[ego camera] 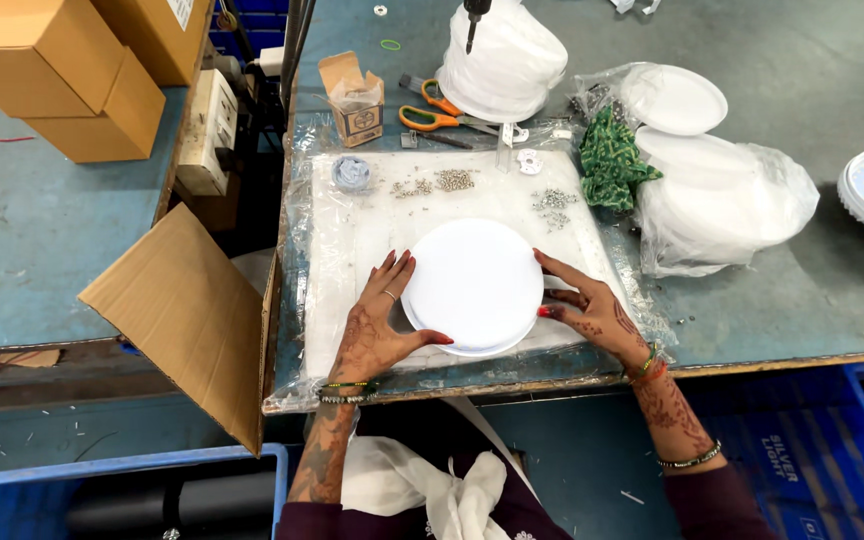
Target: The person unpacks foam-wrapped LED ceiling light components at a factory workbench, wipes a round light diffuser with a green cloth, attaches small mounting brackets to the light base, and uses a handheld electric screwdriver to drive screws into the fixture.
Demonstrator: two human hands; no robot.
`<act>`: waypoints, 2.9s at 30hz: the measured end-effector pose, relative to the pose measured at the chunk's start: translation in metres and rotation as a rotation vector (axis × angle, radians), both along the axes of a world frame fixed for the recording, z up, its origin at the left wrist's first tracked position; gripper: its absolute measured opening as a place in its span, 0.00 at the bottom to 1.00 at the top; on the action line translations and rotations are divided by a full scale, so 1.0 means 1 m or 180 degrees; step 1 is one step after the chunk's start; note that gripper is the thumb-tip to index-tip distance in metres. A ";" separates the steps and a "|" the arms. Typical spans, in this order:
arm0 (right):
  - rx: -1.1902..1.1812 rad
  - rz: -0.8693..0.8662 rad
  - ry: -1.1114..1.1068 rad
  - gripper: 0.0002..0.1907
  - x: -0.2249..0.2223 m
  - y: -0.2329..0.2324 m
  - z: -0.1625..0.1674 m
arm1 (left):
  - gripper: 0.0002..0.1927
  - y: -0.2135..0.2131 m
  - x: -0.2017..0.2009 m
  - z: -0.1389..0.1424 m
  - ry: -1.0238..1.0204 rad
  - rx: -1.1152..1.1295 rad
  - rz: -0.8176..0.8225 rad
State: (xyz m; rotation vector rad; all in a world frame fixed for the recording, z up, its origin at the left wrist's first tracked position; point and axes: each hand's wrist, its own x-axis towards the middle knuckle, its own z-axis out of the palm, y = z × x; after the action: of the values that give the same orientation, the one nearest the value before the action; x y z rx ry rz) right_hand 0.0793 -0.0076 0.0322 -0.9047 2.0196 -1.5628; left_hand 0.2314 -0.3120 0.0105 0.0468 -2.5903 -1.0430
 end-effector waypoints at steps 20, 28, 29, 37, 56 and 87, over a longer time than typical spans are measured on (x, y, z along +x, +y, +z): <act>0.0069 0.0127 0.0390 0.39 -0.001 0.003 -0.003 | 0.62 0.002 0.004 0.006 -0.0317 -0.0394 0.0029; 0.0271 0.0102 0.0613 0.39 0.004 -0.001 0.012 | 0.64 0.003 0.006 0.008 -0.0421 -0.0398 -0.0017; 0.0308 0.0085 0.0625 0.39 0.005 -0.002 0.014 | 0.64 0.003 0.006 0.008 -0.0423 -0.0449 -0.0029; 0.0381 0.0027 0.0572 0.38 0.008 -0.006 0.017 | 0.63 0.007 0.007 0.011 -0.0430 -0.0390 -0.0063; 0.0918 -0.0759 0.0042 0.43 -0.012 -0.037 -0.011 | 0.57 0.030 0.000 0.014 -0.0343 0.1571 0.0312; 0.0005 -0.0352 0.2104 0.25 0.035 -0.009 0.041 | 0.23 0.097 0.021 0.088 0.0988 0.0234 0.0331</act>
State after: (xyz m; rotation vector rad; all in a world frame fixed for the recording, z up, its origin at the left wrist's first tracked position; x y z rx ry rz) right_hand 0.1148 -0.0167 0.0728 -1.4778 2.5402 -1.4328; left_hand 0.2525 -0.2146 0.0987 0.0342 -2.2473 -1.0185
